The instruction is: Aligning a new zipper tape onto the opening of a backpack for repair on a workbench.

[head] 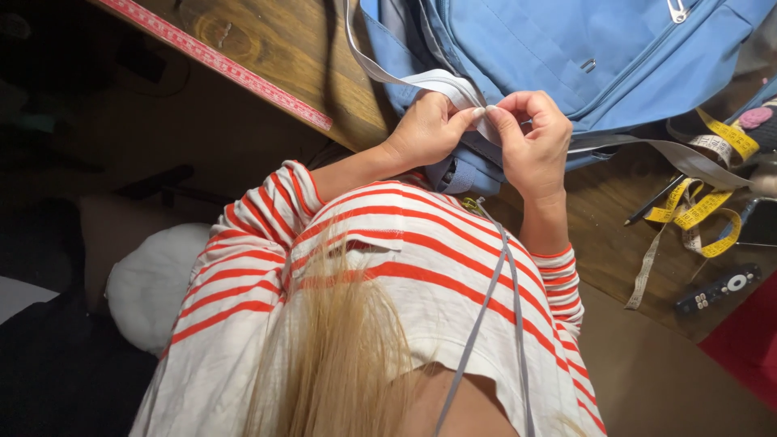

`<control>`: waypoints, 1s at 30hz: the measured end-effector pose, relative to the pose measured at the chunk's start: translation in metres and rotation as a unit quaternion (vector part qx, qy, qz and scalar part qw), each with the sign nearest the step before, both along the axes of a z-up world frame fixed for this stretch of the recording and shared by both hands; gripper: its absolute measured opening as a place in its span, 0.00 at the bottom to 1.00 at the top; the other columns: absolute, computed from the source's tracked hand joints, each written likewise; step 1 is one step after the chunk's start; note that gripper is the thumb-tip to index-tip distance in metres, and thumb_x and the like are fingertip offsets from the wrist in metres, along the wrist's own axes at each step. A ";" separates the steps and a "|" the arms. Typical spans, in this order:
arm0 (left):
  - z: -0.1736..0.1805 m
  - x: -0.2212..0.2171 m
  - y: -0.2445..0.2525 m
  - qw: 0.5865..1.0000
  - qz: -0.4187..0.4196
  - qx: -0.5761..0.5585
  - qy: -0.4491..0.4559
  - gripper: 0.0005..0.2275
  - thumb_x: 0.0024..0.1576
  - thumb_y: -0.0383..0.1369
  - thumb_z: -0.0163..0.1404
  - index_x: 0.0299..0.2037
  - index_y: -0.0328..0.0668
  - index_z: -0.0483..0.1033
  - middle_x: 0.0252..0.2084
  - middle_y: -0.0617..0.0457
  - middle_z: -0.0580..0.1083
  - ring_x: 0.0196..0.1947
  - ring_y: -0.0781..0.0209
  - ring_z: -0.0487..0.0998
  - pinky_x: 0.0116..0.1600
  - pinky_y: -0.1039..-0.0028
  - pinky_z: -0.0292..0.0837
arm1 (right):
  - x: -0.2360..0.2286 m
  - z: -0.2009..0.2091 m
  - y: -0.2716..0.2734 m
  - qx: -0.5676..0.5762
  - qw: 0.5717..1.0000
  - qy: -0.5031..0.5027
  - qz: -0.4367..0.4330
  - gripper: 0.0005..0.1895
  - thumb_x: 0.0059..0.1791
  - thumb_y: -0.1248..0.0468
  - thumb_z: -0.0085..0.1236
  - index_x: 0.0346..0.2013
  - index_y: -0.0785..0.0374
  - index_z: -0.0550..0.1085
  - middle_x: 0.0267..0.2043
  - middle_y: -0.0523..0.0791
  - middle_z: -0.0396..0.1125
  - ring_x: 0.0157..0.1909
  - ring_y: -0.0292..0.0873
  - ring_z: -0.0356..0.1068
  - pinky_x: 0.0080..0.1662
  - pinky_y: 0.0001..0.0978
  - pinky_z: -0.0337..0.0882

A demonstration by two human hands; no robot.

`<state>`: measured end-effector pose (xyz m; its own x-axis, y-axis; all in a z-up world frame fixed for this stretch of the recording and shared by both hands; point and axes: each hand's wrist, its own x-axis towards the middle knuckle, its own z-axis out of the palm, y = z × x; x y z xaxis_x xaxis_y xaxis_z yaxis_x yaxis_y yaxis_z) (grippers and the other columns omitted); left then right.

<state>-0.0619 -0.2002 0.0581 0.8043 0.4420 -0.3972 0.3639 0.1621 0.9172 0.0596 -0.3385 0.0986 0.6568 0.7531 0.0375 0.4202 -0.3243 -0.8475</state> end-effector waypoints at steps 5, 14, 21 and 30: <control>-0.007 0.003 -0.001 0.999 0.000 -0.030 -0.023 0.09 0.60 0.32 0.53 0.39 0.33 0.83 0.34 0.44 0.83 0.40 0.59 0.86 0.45 0.68 0.84 | 0.001 -0.001 -0.001 0.000 0.999 -0.032 0.020 0.06 0.56 0.73 0.65 0.36 0.68 0.76 0.31 0.48 0.66 0.33 0.45 0.70 0.34 0.31 0.70; -0.030 0.001 -0.006 0.982 0.035 -0.159 -0.099 0.10 0.62 0.24 0.50 0.46 0.19 0.78 0.42 0.27 0.79 0.40 0.50 0.85 0.45 0.68 0.87 | 0.002 0.010 -0.012 0.019 0.999 0.024 0.018 0.05 0.57 0.74 0.63 0.37 0.68 0.76 0.39 0.48 0.68 0.38 0.41 0.67 0.40 0.29 0.71; -0.023 0.004 -0.002 0.988 0.025 -0.120 -0.089 0.07 0.61 0.28 0.49 0.38 0.30 0.77 0.36 0.41 0.80 0.37 0.59 0.85 0.43 0.75 0.84 | -0.004 0.011 0.025 0.055 0.997 -0.021 0.050 0.05 0.54 0.73 0.65 0.44 0.68 0.78 0.40 0.49 0.68 0.37 0.40 0.67 0.42 0.30 0.71; -0.015 0.006 0.003 0.999 -0.007 -0.020 -0.045 0.09 0.57 0.34 0.48 0.28 0.45 0.81 0.28 0.59 0.82 0.31 0.73 0.83 0.38 0.80 0.77 | -0.011 0.017 0.036 0.050 0.992 -0.107 0.046 0.04 0.53 0.74 0.64 0.40 0.67 0.75 0.40 0.49 0.67 0.36 0.43 0.67 0.41 0.33 0.69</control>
